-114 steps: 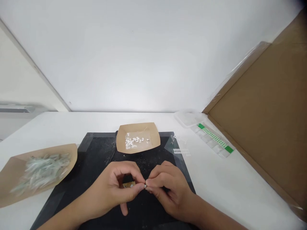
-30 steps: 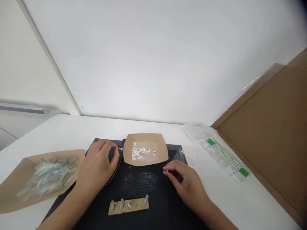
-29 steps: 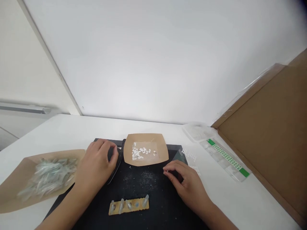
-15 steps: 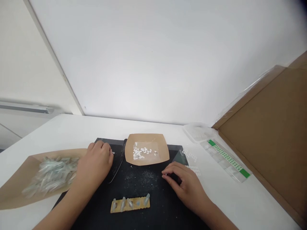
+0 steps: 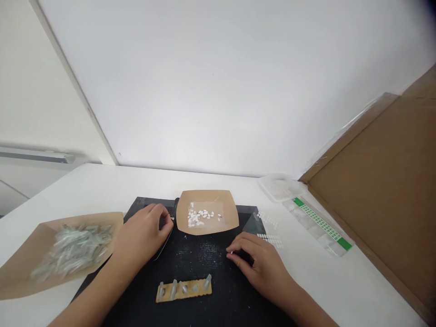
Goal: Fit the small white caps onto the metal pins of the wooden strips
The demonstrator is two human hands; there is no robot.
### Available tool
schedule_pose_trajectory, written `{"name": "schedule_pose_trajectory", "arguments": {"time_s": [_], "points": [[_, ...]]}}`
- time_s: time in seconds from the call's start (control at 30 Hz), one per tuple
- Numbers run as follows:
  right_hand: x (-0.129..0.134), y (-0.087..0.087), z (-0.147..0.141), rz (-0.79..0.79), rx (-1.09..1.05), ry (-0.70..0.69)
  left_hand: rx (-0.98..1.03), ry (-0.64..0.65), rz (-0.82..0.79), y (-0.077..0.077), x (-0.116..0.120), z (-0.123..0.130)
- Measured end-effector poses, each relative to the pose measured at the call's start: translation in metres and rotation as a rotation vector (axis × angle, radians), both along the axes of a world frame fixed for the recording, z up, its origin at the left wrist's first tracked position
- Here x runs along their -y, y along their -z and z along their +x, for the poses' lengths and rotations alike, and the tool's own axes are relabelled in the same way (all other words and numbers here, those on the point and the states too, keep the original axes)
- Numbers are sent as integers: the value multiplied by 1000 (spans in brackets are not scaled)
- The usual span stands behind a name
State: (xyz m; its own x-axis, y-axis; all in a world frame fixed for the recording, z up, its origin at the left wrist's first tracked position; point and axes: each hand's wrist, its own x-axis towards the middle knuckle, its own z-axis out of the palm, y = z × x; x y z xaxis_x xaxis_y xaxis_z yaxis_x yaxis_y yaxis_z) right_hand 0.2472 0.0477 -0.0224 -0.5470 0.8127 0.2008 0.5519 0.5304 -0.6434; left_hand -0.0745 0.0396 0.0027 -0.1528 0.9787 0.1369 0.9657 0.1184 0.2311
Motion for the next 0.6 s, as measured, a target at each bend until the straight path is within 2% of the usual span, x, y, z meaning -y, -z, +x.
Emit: {"name": "schedule_pose_trajectory", "arguments": {"time_s": [0.13, 0.33, 0.6], "points": [[1, -2, 0, 6, 3, -7, -10, -75, -85, -5, 1, 2], [1, -1, 0, 25, 12, -22, -59, -55, -152, -4, 2, 6], [1, 3, 0, 30, 21, -52, -90, -47, -114, 1, 7, 10]]}}
